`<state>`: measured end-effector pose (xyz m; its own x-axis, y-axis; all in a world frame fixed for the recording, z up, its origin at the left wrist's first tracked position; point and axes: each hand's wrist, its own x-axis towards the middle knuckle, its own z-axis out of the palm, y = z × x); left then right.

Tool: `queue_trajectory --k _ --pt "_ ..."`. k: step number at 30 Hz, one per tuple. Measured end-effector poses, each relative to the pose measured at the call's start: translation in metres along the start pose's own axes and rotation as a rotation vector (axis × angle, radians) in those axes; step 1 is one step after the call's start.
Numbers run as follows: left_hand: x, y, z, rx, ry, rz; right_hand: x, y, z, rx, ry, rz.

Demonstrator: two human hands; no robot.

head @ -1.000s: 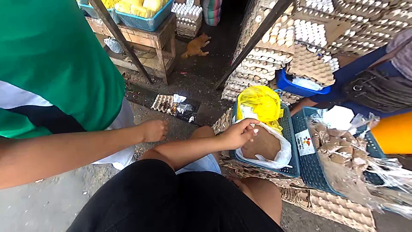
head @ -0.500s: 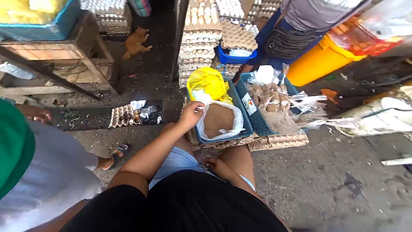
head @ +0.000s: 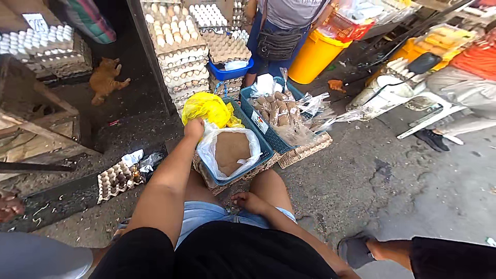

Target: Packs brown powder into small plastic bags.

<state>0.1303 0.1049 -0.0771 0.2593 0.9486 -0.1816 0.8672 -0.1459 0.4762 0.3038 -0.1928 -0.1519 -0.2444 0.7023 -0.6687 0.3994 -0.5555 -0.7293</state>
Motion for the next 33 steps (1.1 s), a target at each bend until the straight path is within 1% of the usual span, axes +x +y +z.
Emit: queue_trajectory --k 2,4,6,7,9,13,15,17,22,24,26,28,29,31,33 --pt "0.001 0.006 0.007 0.215 -0.085 -0.034 -0.003 -0.004 -0.001 0.008 -0.002 -0.001" --pt "0.000 0.017 0.012 0.364 -0.186 -0.079 -0.007 -0.007 -0.002 0.018 -0.003 -0.001" --pt "0.001 0.023 0.014 0.396 -0.271 -0.119 -0.008 -0.007 -0.003 0.022 -0.006 0.000" --pt "0.002 0.023 0.013 0.394 -0.285 -0.130 -0.007 -0.006 -0.003 0.025 -0.009 -0.003" --pt "0.005 0.019 0.014 0.367 -0.267 -0.126 -0.006 -0.008 -0.005 0.039 -0.014 0.004" --pt "0.006 0.013 0.014 0.298 -0.166 -0.075 0.002 -0.003 -0.003 0.059 -0.024 0.004" --pt "0.003 0.014 0.010 0.219 -0.129 -0.028 0.005 -0.002 -0.001 0.047 -0.030 0.004" --pt "0.000 0.014 0.000 0.068 -0.054 0.043 0.008 -0.004 -0.001 0.049 -0.034 0.002" --pt "-0.029 -0.005 -0.026 -0.461 0.257 0.064 0.012 0.003 0.005 0.104 -0.043 -0.008" --pt "-0.049 -0.006 -0.044 -0.604 0.367 0.107 0.012 0.002 0.005 0.115 -0.034 0.003" --pt "-0.070 -0.003 -0.058 -0.690 0.453 0.181 0.010 0.001 0.004 0.089 -0.023 0.011" --pt "-0.093 0.002 -0.070 -0.743 0.495 0.269 0.001 -0.008 0.004 -0.011 -0.039 -0.019" --pt "-0.107 0.005 -0.076 -0.758 0.498 0.306 -0.006 -0.013 0.003 -0.077 -0.057 -0.065" --pt "-0.133 0.008 -0.085 -0.780 0.472 0.356 -0.026 -0.030 -0.004 -0.159 -0.076 -0.203" --pt "-0.156 0.007 -0.084 -0.785 0.390 0.415 -0.051 -0.049 -0.014 -0.081 -0.035 -0.375"
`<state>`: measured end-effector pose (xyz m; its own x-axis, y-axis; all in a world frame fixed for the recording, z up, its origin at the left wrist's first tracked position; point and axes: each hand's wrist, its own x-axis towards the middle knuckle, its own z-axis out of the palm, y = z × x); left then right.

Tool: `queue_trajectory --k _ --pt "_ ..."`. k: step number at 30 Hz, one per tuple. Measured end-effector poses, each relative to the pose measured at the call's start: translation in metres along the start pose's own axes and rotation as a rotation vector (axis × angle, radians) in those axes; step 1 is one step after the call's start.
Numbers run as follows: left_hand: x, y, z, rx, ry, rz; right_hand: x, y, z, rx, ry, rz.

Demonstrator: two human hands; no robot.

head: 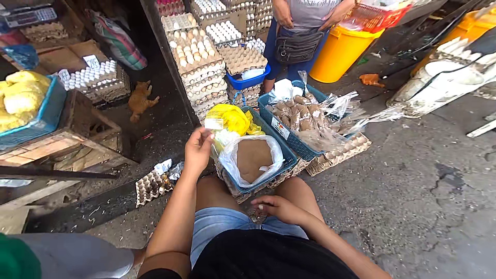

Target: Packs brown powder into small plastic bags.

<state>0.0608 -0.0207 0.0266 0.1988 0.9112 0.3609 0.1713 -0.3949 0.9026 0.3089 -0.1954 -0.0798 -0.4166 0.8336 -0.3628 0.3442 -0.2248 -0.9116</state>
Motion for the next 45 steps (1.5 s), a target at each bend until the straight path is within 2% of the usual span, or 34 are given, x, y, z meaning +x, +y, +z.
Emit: queue_trajectory --k 2,4,6,9,12,16,18,21,26,28,31,33,35,36,39,42,45 --pt "-0.024 0.007 0.012 -0.001 -0.194 0.007 -0.016 -0.028 -0.011 0.107 0.151 -0.133" --pt "-0.048 0.019 0.036 0.029 -0.432 0.033 -0.027 -0.050 -0.020 0.143 0.319 -0.201" --pt "-0.065 0.028 0.057 0.060 -0.593 0.089 -0.032 -0.062 -0.023 0.166 0.475 -0.272" --pt "-0.079 0.030 0.076 0.047 -0.673 0.121 -0.035 -0.058 -0.020 0.193 0.734 -0.448" --pt "-0.086 0.033 0.082 0.048 -0.742 0.056 -0.047 -0.052 -0.023 0.087 0.854 -0.486" --pt "-0.092 0.031 0.088 0.066 -0.809 0.132 -0.062 -0.048 -0.025 -0.090 0.855 -0.526" --pt "-0.093 0.031 0.091 0.057 -0.876 0.178 -0.063 -0.048 -0.025 -0.032 0.860 -0.560" --pt "-0.094 0.032 0.096 0.048 -1.002 0.109 -0.067 -0.053 -0.027 0.179 0.846 -0.620" --pt "-0.096 0.026 0.100 0.017 -0.923 0.041 -0.073 -0.059 -0.029 0.289 0.703 -0.688" --pt "-0.090 0.028 0.096 0.063 -0.966 0.030 -0.074 -0.064 -0.030 0.304 0.671 -0.700" --pt "-0.080 0.033 0.092 0.090 -1.041 0.145 -0.076 -0.071 -0.027 0.177 0.602 -0.697" --pt "-0.081 0.035 0.096 -0.032 -0.929 0.219 -0.073 -0.074 -0.022 0.100 0.551 -0.682" --pt "-0.082 0.040 0.100 -0.127 -0.868 0.249 -0.070 -0.075 -0.019 0.077 0.572 -0.690" --pt "-0.082 0.043 0.101 -0.128 -0.905 0.259 -0.071 -0.075 -0.023 0.084 0.609 -0.718" --pt "-0.084 0.046 0.100 0.041 -1.133 0.271 -0.085 -0.082 -0.046 0.149 0.795 -0.846" --pt "-0.087 0.041 0.099 0.192 -1.272 0.196 -0.105 -0.093 -0.064 0.303 0.921 -0.942" --pt "-0.086 0.038 0.100 0.130 -1.215 0.146 -0.111 -0.091 -0.066 0.376 0.900 -0.935"
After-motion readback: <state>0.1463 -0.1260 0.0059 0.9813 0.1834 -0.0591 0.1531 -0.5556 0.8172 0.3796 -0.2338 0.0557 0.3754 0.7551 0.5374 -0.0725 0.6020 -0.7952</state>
